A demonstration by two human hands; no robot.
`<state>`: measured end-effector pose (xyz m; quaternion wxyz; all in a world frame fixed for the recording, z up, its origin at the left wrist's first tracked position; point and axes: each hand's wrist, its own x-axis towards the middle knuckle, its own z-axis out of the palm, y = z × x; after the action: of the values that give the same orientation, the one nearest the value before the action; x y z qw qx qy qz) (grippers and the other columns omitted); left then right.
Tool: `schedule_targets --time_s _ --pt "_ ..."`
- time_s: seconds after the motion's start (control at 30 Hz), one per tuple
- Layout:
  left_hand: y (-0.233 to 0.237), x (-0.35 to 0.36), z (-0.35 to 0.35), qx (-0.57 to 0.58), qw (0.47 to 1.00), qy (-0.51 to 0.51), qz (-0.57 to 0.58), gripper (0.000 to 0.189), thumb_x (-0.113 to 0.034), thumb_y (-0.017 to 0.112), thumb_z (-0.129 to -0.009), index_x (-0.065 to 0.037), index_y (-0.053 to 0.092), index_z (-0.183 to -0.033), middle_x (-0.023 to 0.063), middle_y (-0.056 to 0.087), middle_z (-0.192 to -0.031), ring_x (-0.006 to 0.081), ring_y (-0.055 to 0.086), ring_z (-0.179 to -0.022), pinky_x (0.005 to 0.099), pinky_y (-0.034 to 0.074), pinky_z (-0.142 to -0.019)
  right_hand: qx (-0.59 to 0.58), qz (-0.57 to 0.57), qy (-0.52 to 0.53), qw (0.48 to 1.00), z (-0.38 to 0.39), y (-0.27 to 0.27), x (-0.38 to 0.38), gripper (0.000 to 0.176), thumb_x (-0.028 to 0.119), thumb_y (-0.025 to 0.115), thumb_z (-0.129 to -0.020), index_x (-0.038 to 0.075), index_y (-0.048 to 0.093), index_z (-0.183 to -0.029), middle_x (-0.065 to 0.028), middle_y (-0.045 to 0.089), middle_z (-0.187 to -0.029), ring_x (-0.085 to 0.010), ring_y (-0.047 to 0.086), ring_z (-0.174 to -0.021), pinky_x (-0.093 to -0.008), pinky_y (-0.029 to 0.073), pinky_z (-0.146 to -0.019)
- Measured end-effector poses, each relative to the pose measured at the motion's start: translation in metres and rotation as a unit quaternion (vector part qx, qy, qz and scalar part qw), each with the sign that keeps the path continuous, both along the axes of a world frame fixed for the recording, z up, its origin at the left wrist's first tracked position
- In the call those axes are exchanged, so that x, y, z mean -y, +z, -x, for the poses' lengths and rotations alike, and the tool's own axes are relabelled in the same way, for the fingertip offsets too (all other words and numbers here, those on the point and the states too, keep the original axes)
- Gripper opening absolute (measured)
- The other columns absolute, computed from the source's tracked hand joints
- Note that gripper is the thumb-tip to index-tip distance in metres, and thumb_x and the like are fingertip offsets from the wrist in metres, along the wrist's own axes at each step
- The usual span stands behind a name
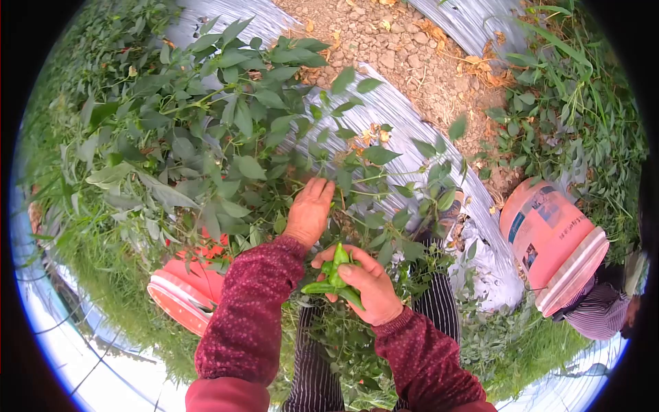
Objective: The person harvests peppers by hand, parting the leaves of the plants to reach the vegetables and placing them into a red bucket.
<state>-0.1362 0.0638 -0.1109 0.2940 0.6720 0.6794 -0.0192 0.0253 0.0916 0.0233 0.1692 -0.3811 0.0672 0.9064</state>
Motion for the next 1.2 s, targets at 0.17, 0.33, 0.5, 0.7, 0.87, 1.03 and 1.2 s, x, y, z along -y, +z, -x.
schedule_targets --time_s 0.17,0.33,0.5,0.7,0.87,1.03,1.2 --pt "0.005 -0.008 0.002 0.094 0.987 0.127 0.026 0.038 -0.004 0.055 -0.075 -0.003 0.055 -0.112 0.0174 0.060 -0.105 0.0345 0.057 -0.099 0.0415 0.047 -0.084 0.011 -0.002 0.007 1.000 0.000 0.001 -0.003 0.030 0.017 0.049 -0.091 0.002 0.049 -0.117 -0.0142 0.056 -0.112 -0.0201 0.059 -0.092 -0.0300 0.049 -0.066" --pt "-0.018 -0.052 0.014 0.030 0.970 0.221 0.095 0.032 -0.018 0.057 -0.080 -0.004 0.058 -0.109 0.0191 0.064 -0.091 0.0378 0.061 -0.086 0.0437 0.049 -0.079 0.018 -0.001 0.009 1.000 0.001 0.003 -0.003 0.030 0.016 0.049 -0.091 0.002 0.049 -0.117 -0.0132 0.057 -0.112 -0.0193 0.059 -0.091 -0.0296 0.049 -0.065" --pt "-0.047 -0.094 0.009 -0.096 0.949 0.200 0.224 0.036 -0.034 0.061 -0.080 -0.002 0.064 -0.096 0.0194 0.065 -0.092 0.0368 0.062 -0.087 0.0426 0.049 -0.078 -0.001 -0.001 0.005 1.000 0.001 0.000 0.002 0.027 0.016 0.051 -0.092 0.008 0.053 -0.117 -0.0015 0.059 -0.111 -0.0092 0.056 -0.089 -0.0241 0.046 -0.063" --pt "-0.067 -0.101 0.001 -0.168 0.902 0.094 0.387 0.025 -0.022 0.060 -0.078 -0.009 0.070 -0.096 0.0122 0.067 -0.101 0.0275 0.064 -0.096 0.0382 0.050 -0.081 0.019 0.006 -0.035 0.999 -0.006 -0.003 0.000 0.024 0.016 0.050 -0.093 0.008 0.054 -0.115 -0.0015 0.058 -0.108 -0.0081 0.055 -0.085 -0.0244 0.046 -0.063" --pt "-0.076 -0.096 0.017 -0.126 0.904 0.038 0.407 0.028 -0.020 0.062 -0.076 -0.006 0.069 -0.098 0.0153 0.065 -0.106 0.0302 0.063 -0.098 0.0388 0.049 -0.084 0.021 -0.001 -0.029 0.999 -0.006 -0.001 0.000 0.025 0.019 0.051 -0.093 0.009 0.053 -0.116 -0.0006 0.058 -0.108 -0.0073 0.054 -0.087 -0.0241 0.046 -0.064" --pt "-0.055 -0.100 0.028 -0.043 0.919 0.060 0.388 0.037 -0.021 0.060 -0.075 0.002 0.064 -0.103 0.0213 0.061 -0.109 0.0327 0.061 -0.101 0.0398 0.047 -0.087 0.029 0.007 -0.020 0.999 -0.005 0.002 -0.002 0.026 0.021 0.052 -0.092 0.011 0.054 -0.116 0.0007 0.058 -0.108 -0.0068 0.052 -0.089 -0.0243 0.046 -0.064" --pt "-0.067 -0.089 0.030 -0.047 0.897 -0.011 0.439 0.035 -0.022 0.058 -0.076 0.001 0.064 -0.102 0.0199 0.062 -0.107 0.0330 0.061 -0.099 0.0400 0.048 -0.084 0.045 0.002 -0.012 0.999 0.002 0.007 -0.003 0.031 0.019 0.050 -0.092 0.001 0.050 -0.118 -0.0132 0.058 -0.108 -0.0166 0.059 -0.083 -0.0293 0.050 -0.065"
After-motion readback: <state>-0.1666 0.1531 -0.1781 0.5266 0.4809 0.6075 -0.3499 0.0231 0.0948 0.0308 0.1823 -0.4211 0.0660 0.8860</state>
